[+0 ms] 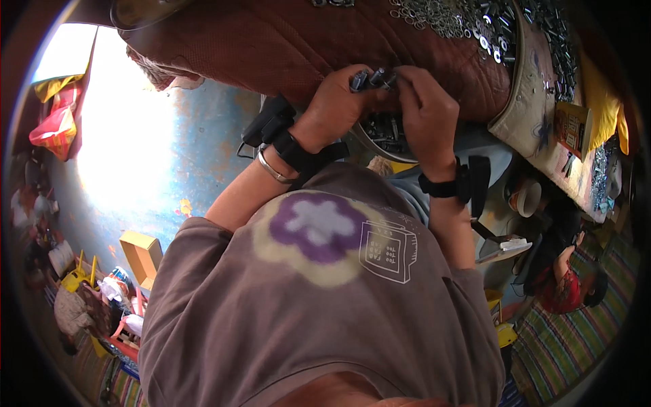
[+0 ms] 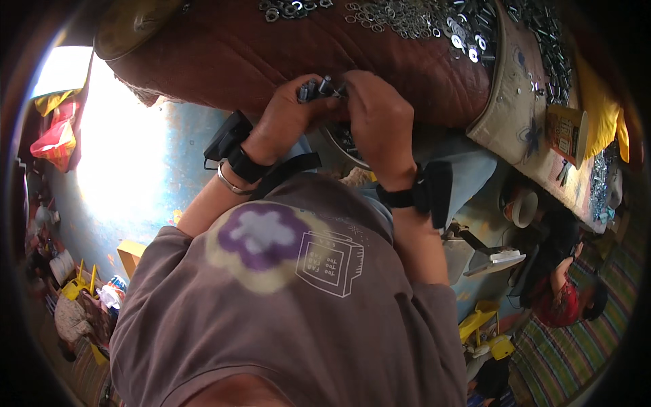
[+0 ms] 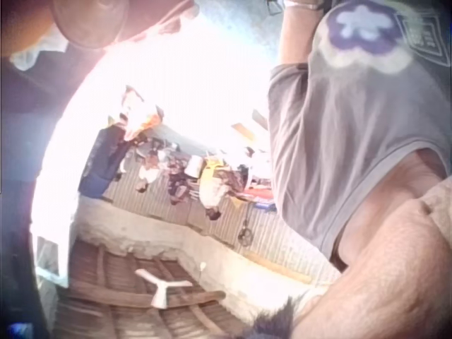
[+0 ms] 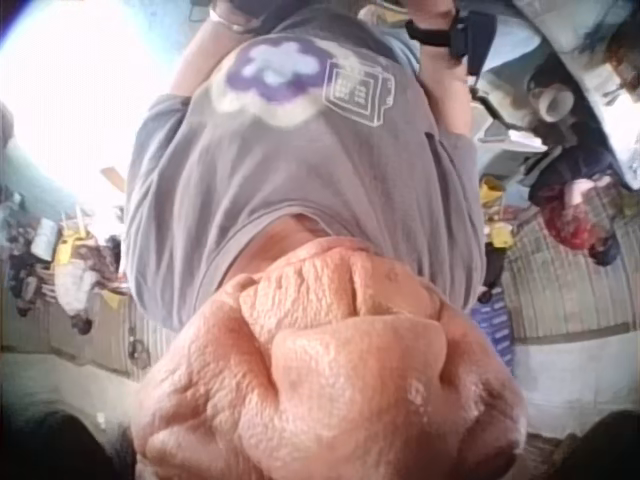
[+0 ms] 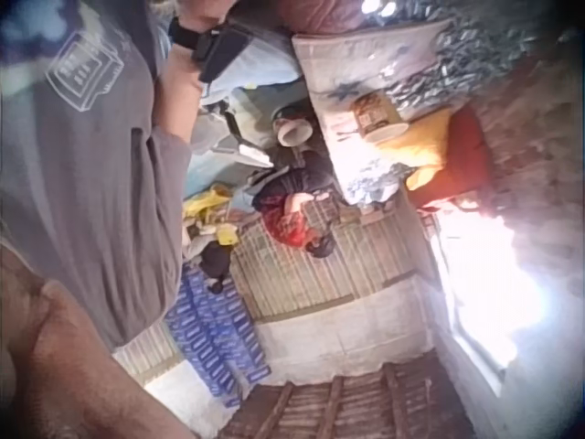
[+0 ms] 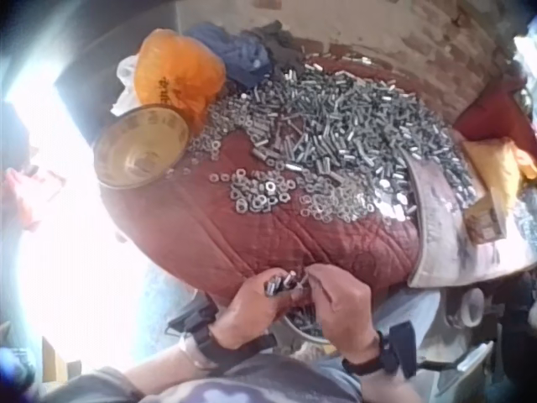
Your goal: Sorting and picking metal nuts, bolts, and washers from a table.
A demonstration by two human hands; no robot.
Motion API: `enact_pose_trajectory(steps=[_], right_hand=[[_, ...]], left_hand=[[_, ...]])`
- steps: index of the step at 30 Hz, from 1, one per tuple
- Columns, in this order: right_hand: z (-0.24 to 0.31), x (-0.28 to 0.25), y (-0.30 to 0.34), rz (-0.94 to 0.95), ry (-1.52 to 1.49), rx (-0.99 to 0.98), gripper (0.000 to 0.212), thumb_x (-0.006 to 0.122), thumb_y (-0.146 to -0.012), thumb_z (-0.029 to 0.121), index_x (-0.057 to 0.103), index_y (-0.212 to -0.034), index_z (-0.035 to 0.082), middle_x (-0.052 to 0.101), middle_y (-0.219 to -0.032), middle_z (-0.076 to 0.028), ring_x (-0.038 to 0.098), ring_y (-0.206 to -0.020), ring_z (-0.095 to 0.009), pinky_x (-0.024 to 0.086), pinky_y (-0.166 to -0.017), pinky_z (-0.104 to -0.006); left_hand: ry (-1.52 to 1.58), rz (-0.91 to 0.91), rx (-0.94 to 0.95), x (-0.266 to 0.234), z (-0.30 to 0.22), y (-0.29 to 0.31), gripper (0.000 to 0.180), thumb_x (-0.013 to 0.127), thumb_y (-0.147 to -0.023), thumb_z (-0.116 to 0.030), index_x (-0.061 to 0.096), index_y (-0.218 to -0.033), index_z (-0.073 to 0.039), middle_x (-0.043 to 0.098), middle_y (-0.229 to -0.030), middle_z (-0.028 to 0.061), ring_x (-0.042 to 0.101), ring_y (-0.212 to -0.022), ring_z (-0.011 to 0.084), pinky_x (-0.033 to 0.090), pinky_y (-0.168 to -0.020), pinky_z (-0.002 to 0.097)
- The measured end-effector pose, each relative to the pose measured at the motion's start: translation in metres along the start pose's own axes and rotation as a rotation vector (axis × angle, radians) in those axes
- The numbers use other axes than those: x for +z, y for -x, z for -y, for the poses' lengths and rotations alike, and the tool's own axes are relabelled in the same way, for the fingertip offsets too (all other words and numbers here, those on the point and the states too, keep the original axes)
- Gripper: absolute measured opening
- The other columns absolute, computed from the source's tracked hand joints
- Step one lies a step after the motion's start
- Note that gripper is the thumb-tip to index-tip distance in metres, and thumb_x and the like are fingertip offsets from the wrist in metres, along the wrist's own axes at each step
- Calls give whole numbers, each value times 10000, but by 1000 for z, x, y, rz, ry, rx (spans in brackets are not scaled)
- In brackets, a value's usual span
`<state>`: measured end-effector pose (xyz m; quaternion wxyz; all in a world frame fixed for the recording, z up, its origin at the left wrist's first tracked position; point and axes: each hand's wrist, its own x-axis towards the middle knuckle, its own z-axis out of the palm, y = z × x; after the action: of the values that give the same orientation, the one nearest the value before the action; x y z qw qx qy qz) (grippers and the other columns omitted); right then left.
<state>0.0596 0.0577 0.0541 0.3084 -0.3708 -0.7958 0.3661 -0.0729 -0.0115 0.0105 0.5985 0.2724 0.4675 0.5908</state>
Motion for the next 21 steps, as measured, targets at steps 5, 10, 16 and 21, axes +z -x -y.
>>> enact_pose_trajectory(steps=[5,10,16,21], right_hand=[[-5,1,-4,15,293,-367,276,556,-770,-28,602,-1029,54,632,-871,-142,608,-812,-333,487,-699,-407],[-6,5,-20,89,236,-479,243,556,-784,-26,603,-1013,39,629,-876,-155,617,-800,-328,490,-683,-399],[-14,21,-77,-102,203,-276,128,554,-848,95,596,-937,13,621,-859,-197,610,-773,-383,485,-631,-402],[-12,38,-111,25,572,-189,260,566,-859,236,608,-1034,49,637,-948,-196,608,-865,-389,490,-737,-427]], left_hand=[[-88,15,-41,-6,-10,-1,126,617,-877,-112,587,-982,-49,600,-829,-30,531,-703,23,440,-597,181],[89,-78,14,-14,-6,-5,118,627,-864,-93,581,-961,-46,580,-808,-35,508,-691,22,438,-590,187],[41,-204,0,-15,-13,-8,180,667,-822,-89,590,-970,-23,539,-756,-52,444,-634,20,374,-541,191],[50,-189,20,-20,-10,-8,192,670,-818,-93,581,-971,-19,535,-729,-44,448,-602,25,372,-504,201]])
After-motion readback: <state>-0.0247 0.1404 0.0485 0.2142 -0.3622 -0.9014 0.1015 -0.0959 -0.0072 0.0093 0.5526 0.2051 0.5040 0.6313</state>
